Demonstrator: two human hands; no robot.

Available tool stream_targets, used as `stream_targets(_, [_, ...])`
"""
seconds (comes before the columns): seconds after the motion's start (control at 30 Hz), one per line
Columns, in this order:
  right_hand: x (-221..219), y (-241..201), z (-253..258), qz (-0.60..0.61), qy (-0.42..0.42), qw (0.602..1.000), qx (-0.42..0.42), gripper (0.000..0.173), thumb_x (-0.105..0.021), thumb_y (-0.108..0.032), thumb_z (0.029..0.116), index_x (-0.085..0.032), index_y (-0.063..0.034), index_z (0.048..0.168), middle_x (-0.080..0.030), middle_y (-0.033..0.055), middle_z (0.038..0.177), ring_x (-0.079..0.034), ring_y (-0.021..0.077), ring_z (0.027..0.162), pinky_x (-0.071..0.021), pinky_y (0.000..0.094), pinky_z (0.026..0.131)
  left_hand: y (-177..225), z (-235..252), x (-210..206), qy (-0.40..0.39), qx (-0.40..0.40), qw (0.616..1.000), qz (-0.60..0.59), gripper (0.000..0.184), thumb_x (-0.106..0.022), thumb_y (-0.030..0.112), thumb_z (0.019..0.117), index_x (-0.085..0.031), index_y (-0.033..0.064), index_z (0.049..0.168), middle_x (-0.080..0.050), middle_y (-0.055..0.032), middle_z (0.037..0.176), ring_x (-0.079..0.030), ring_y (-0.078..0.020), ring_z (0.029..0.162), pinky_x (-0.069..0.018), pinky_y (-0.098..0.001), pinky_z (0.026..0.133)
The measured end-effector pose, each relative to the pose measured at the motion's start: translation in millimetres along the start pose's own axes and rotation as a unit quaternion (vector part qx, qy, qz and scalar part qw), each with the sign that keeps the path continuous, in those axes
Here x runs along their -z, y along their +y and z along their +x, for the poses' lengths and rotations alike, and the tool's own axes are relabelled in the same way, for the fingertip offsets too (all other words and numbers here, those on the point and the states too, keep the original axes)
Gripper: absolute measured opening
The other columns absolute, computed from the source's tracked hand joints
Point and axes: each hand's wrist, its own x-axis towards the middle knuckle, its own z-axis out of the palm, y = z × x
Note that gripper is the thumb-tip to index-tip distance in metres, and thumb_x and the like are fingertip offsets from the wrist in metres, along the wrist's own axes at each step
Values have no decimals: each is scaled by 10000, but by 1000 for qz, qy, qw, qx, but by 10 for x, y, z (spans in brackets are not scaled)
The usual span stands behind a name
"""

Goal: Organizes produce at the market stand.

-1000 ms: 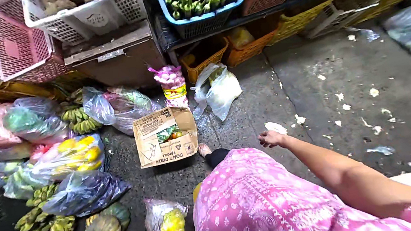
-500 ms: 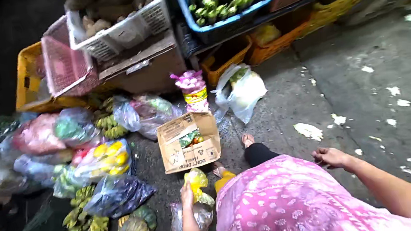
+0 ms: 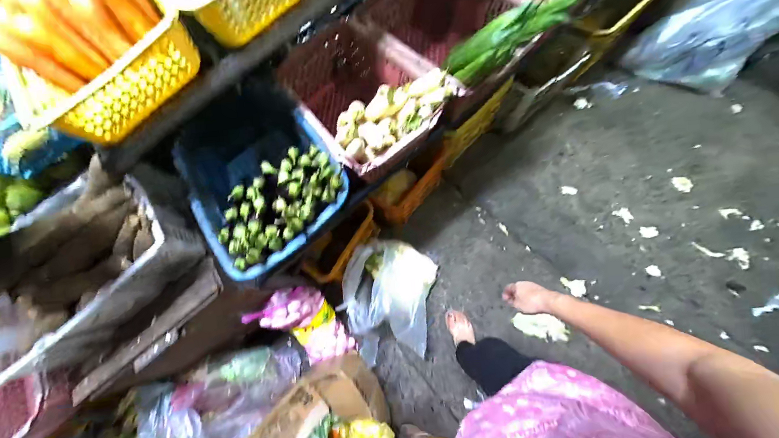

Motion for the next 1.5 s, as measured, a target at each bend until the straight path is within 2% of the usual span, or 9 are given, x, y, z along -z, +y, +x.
stream_targets(0.2, [463, -736, 438, -145, -85, 985, 28, 433, -524, -210, 1060, -545, 17, 1428, -574, 288, 1412, -533, 426, 1358, -412, 618, 1107, 875, 556, -293, -42, -44, 998, -27, 418, -589, 271, 1042, -645, -81, 1261, -465, -358, 1465, -448, -478, 1387, -368, -587, 1151])
stream_targets(0.43, [279, -1879, 1081, -234, -65, 961, 129, 725, -724, -30, 894, -417, -35, 1551, -342, 265, 1612, -357, 509, 1453, -376, 691, 1096, 1056, 1662, -321, -41, -47, 996, 61, 345, -496, 63, 1042, -619, -46, 1346, -430, -345, 1511, -422, -469, 1422, -339, -531, 1191])
stream_targets(0.73, [-499, -2352, 3144, -376, -15, 874, 308, 818, -573, 99, 930, -253, -138, 1645, -189, 169, 1711, -57, 417, 1589, 0, 714, 1220, 997, 2914, -1047, 93, -58, 994, -3, 312, -581, 15, 985, -658, -16, 1286, -493, -294, 1469, -503, -413, 1357, -418, -499, 1127])
stream_targets(0.83, [-596, -2221, 3531, -435, -40, 850, 295, 603, -529, 56, 981, -396, -27, 1563, -419, 269, 1574, -230, 475, 1536, -19, 682, 1242, 927, 3243, -1363, 128, -110, 985, 18, 308, -565, -16, 968, -670, -25, 1257, -459, -298, 1498, -467, -419, 1389, -404, -489, 1146])
stream_targets(0.97, [-642, -1778, 3522, -524, -142, 817, 195, 292, -532, -73, 1037, -637, 107, 1241, -626, 321, 1285, -561, 498, 1261, -354, 673, 1103, 662, 3671, -1577, 168, -119, 976, 75, 298, -571, -24, 957, -689, -19, 1231, -477, -292, 1487, -470, -437, 1382, -392, -513, 1149])
stream_targets(1.07, [-562, -1315, 3661, -504, -175, 826, 180, 373, -707, -175, 956, -659, 94, 1210, -643, 336, 1219, -594, 521, 1189, -437, 698, 986, 478, 3901, -1759, 88, -103, 984, 115, 306, -569, 2, 977, -676, 6, 1264, -497, -261, 1482, -516, -399, 1355, -436, -484, 1121])
stream_targets(1.13, [-415, -1236, 3859, -406, -197, 867, 210, 664, -762, -359, 935, -548, 51, 1413, -598, 341, 1325, -553, 515, 1274, -402, 703, 1050, 486, 3952, -1851, -20, -109, 984, 143, 325, -580, 21, 983, -659, 20, 1299, -498, -241, 1493, -524, -374, 1358, -441, -487, 1125])
stream_targets(1.3, [-160, -1552, 4303, -170, -4, 968, 182, 672, -539, -512, 1041, -515, 9, 1465, -523, 295, 1463, -466, 453, 1402, -343, 636, 1151, 967, 3946, -2056, -199, -2, 871, 450, 535, -673, 343, 970, -575, 119, 1445, -344, -232, 1622, -343, -518, 1450, -338, -753, 1076])
stream_targets(1.5, [-183, -1996, 4563, -131, 78, 971, 186, 640, -620, -369, 1012, -469, 43, 1478, -572, 309, 1390, -555, 485, 1295, -425, 678, 1054, 2109, 3759, -2596, -334, -241, 869, 275, 435, -410, 306, 1100, -650, -16, 1267, -672, -233, 1241, -653, -352, 1164, -480, -550, 1027])
